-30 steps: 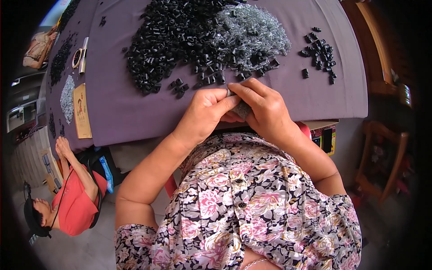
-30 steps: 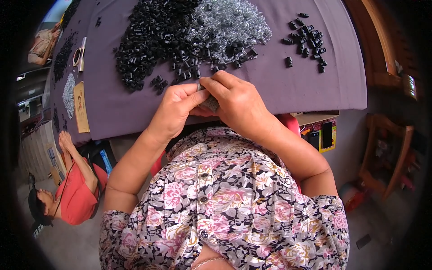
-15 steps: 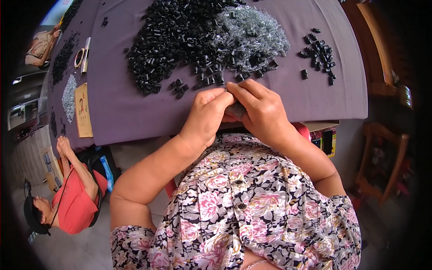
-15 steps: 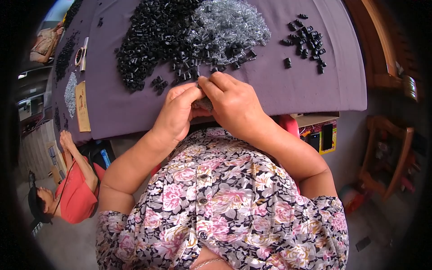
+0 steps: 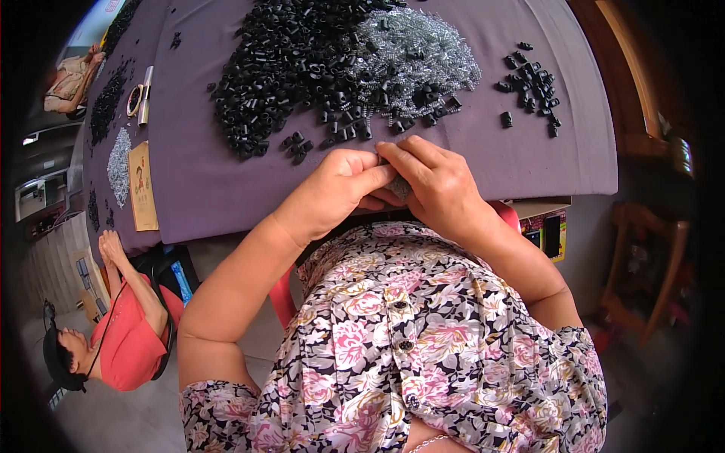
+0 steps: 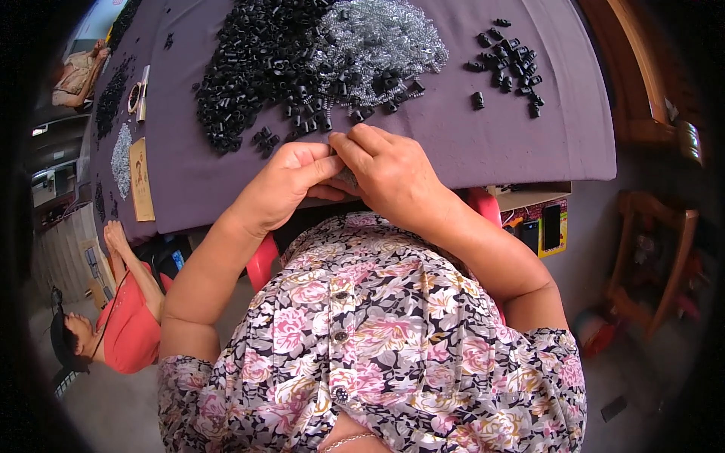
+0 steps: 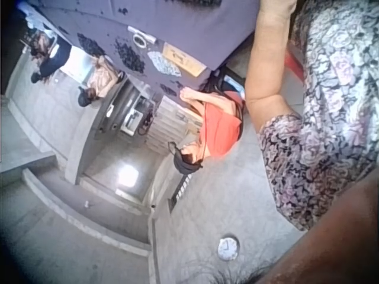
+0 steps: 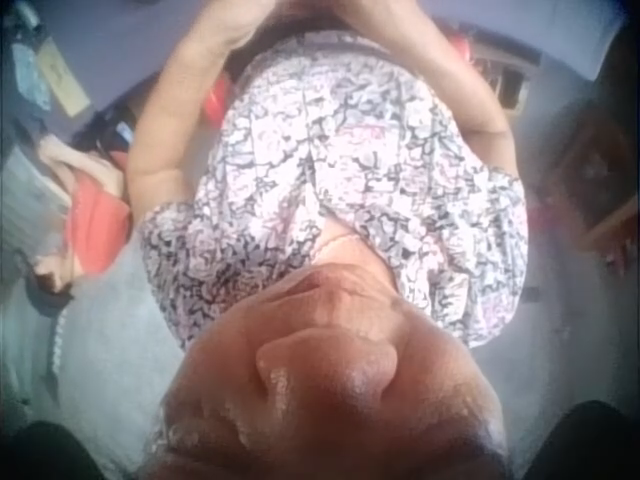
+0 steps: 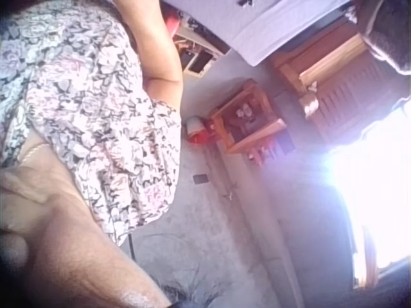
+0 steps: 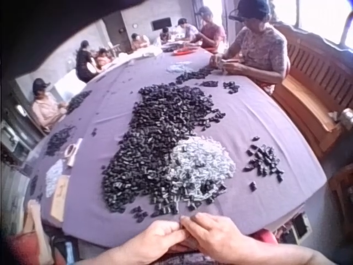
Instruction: The person assembles cord locks by picking up plastic components and metal springs from piles on a table and fitting them together by hand.
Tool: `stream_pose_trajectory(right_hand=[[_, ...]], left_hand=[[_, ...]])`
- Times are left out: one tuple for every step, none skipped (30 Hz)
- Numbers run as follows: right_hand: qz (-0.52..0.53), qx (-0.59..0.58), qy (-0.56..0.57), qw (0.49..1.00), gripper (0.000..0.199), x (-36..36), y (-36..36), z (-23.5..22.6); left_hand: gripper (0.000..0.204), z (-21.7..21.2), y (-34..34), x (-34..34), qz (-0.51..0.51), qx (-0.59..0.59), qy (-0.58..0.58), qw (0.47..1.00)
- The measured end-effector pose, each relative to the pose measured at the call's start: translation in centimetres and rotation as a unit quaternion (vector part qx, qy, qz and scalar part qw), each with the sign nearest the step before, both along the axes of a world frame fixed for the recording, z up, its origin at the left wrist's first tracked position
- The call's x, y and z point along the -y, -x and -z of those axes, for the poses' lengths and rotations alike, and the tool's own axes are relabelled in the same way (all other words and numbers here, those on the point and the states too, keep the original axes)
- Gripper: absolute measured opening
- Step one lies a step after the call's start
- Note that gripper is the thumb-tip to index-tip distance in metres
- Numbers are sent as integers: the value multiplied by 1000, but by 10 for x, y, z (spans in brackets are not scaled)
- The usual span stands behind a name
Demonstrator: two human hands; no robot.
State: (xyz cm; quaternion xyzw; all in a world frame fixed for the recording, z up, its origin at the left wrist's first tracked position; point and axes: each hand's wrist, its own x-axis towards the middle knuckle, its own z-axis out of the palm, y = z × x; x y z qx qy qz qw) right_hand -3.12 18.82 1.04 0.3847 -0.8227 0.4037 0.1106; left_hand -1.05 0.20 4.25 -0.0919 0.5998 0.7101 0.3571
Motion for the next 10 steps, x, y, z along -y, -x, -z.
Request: stream_pose_trajectory(right_hand=[[-5, -7, 12, 1000, 47, 1, 0, -2], [-9, -15, 23, 1000, 47, 1, 0, -3], [-9, -14, 22, 1000, 47, 1, 2, -2], [-5, -16, 39, 999, 46, 0, 4, 0], [-2, -19, 55, 998, 45, -1, 5, 1], [5, -3, 54, 999, 44, -2, 4, 0], [6, -3, 53, 999, 44, -2, 4, 1], [8, 1, 58, 998, 45, -2, 4, 2], [10, 5, 63, 998, 45, -3, 4, 4], [10, 0, 70, 998, 48, -2, 5, 5]], left_hand=[[26, -1, 0, 1, -3, 9, -11, 1000], [25, -1, -1, 1, -7, 17, -23, 1000], [25, 1, -1, -1, -6, 18, -24, 1000], [25, 5, -4, -4, -42, 1, -38, 998], [26, 9, -6, -9, -77, -16, -52, 996], [25, 12, -7, -12, -91, -26, -62, 994], [25, 14, -8, -13, -90, -25, -63, 994], [26, 16, -8, -14, -98, -27, -67, 993], [26, 16, -8, -15, -105, -29, -71, 992], [27, 16, -7, -14, -94, -24, -78, 992]])
